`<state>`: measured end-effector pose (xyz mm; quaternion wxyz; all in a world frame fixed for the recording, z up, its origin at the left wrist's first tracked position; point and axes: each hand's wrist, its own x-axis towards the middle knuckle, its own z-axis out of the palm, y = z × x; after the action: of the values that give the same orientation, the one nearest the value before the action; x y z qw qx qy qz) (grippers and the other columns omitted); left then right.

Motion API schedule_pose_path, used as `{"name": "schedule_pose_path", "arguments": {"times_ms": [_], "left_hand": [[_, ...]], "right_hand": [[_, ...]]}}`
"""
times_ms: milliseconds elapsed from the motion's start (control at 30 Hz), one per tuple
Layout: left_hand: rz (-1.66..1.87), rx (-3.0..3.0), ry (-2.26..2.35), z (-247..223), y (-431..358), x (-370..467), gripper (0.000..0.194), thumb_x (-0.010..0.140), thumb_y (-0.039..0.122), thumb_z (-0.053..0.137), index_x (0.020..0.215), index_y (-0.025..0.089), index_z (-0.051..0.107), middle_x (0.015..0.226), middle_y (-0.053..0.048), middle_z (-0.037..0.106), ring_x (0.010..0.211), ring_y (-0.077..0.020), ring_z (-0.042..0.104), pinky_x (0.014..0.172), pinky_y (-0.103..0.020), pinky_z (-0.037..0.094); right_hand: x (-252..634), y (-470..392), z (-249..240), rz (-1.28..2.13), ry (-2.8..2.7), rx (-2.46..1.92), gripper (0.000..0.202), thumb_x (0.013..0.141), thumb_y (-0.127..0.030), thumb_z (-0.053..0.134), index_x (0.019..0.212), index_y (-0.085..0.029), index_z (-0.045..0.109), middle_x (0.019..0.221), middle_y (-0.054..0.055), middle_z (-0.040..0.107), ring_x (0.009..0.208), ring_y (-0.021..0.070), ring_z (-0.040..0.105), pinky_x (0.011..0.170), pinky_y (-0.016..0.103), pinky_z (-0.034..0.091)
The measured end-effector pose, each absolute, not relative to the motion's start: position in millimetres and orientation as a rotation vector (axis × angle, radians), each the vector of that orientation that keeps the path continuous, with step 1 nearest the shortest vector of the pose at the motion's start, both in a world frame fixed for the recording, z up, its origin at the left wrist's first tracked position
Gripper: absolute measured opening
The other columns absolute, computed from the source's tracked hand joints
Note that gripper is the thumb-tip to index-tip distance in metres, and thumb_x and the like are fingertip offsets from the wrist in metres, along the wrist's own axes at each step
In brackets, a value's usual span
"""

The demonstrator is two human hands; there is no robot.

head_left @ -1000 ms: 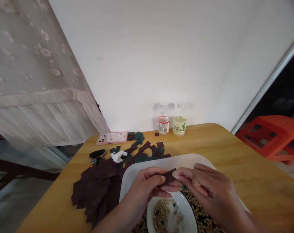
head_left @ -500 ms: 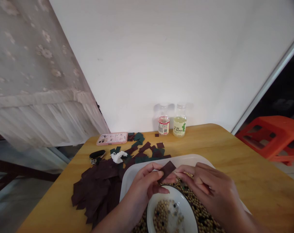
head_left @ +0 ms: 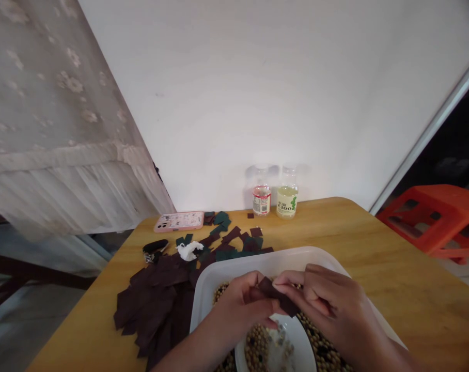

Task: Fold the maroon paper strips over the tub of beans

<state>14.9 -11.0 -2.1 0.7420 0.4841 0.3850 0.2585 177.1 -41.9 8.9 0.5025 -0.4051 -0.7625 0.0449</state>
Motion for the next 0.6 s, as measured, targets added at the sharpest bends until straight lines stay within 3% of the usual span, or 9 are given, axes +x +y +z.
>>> {"name": "schedule_pose_path", "arguments": {"times_ms": [167,367,600], "left_hand": [[0.544,1.108,0.829,-2.2,-13.7,15.1,0.022,0.06,0.027,0.069,0.07,0.016,0.053,0.071,-0.002,0.065,0.072,-0.0174,0.064,0.057,-0.022,0.047],[0.509,1.089,0.845,-1.1,-15.3,15.6,0.019,0.061,0.023,0.069,0.071,0.015,0.054,0.073,-0.003,0.068,0.074,-0.0175,0.065,0.055,-0.02,0.047],[0.625,0.866,0.875,7.6,-10.2,10.9,0.027,0.065,0.027,0.069,0.077,0.016,0.048,0.082,-0.009,0.069,0.08,-0.0214,0.067,0.054,-0.019,0.048]], "right_hand": [[174.2,-41.9,6.4,0.098,-1.926,-0.942,0.031,0.082,-0.011,0.055,0.056,-0.021,0.041,0.046,-0.005,0.053,0.042,0.0083,0.047,0.041,0.019,0.038],[174.9,-43.4,5.8,0.166,-1.904,-0.904,0.038,0.079,-0.007,0.056,0.053,-0.02,0.031,0.054,-0.005,0.062,0.043,0.0073,0.048,0.042,0.019,0.038],[179.6,-42.4,7.7,0.178,-1.796,-0.934,0.038,0.078,-0.004,0.058,0.056,-0.02,0.03,0.066,-0.003,0.067,0.057,0.0094,0.062,0.047,0.017,0.043]]}}
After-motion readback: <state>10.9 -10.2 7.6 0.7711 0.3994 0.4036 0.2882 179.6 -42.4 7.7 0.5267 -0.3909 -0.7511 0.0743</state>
